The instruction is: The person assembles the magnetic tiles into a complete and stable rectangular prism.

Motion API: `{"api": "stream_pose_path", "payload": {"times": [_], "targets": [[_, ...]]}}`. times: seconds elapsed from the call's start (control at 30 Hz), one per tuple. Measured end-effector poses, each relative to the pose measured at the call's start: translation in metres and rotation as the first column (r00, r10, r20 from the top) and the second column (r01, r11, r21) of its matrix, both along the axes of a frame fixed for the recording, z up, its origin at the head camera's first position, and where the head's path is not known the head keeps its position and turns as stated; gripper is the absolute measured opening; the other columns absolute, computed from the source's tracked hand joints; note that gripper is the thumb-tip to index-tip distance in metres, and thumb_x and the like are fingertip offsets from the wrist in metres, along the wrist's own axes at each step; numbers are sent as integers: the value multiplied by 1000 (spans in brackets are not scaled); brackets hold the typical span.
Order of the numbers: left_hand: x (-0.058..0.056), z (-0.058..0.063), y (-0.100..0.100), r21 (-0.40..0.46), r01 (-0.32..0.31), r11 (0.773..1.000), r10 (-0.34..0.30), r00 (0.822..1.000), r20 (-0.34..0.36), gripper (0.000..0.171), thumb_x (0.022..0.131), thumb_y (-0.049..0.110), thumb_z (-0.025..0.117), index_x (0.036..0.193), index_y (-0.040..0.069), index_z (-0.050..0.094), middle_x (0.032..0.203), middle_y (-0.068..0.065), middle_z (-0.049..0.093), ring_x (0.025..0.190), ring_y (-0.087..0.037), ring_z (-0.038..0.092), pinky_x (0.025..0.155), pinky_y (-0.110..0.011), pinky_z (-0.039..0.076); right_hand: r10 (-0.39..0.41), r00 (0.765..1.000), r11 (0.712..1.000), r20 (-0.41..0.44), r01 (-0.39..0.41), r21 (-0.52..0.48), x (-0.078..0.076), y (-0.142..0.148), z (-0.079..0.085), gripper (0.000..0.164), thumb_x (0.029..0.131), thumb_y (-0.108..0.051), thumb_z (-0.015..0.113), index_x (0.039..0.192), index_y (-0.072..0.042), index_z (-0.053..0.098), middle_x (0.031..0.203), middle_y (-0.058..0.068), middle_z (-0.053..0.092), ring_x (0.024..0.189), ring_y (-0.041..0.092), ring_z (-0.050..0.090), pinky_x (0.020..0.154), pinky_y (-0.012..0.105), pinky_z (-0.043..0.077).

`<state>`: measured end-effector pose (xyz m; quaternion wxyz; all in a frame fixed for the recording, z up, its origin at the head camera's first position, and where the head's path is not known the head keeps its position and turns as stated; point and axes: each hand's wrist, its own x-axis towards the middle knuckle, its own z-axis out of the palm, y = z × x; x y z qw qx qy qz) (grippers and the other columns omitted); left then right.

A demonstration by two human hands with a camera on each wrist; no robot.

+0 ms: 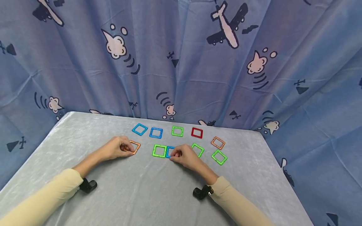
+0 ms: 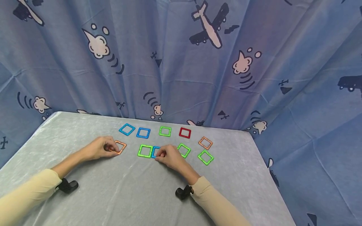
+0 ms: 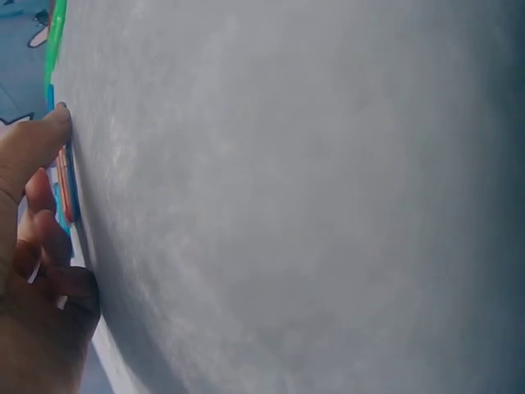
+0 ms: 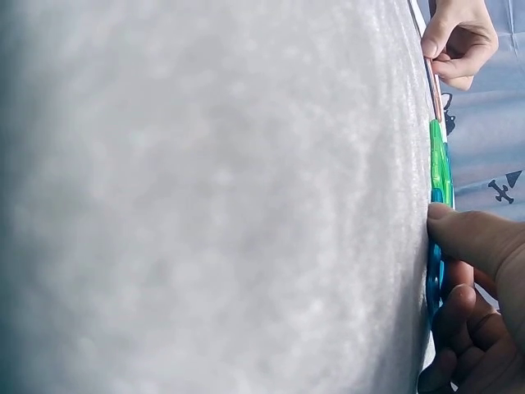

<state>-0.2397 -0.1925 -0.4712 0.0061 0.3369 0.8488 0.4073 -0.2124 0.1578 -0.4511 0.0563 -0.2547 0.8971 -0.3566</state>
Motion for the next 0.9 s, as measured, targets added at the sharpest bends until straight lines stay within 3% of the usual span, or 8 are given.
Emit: {"api": "stream_pose_path", "payload": {"times": [0.37, 0.67, 0.9], "targets": [[2, 3, 2, -9, -49, 999, 49, 997, 51, 7, 86, 8, 84, 87, 11, 78, 80, 6, 59, 74, -11, 55, 64, -22, 48, -7, 1000, 1000, 13, 7, 3, 0, 0, -1, 10, 87, -8, 82, 83, -10, 74, 69, -7, 56, 61, 7, 48, 54, 22, 39], [5, 7, 3, -1, -84, 996, 84, 996, 14, 10, 87, 8, 83, 90, 15, 77, 83, 7, 59, 74, -11, 54, 64, -25, 47, -3, 1000, 1000, 8, 3, 4, -2, 0, -2, 10, 87, -8, 82, 83, -11, 74, 69, -7, 57, 61, 6, 49, 54, 22, 40], [8, 12, 5, 35, -77, 996, 78, 996, -31, 11, 86, 4, 82, 90, 13, 77, 81, 3, 57, 73, -15, 54, 63, -25, 45, 1, 1000, 1000, -4, -1, 7, 0, 1, -2, 9, 88, -9, 82, 83, -10, 74, 69, -8, 57, 61, 6, 49, 54, 22, 40]]}}
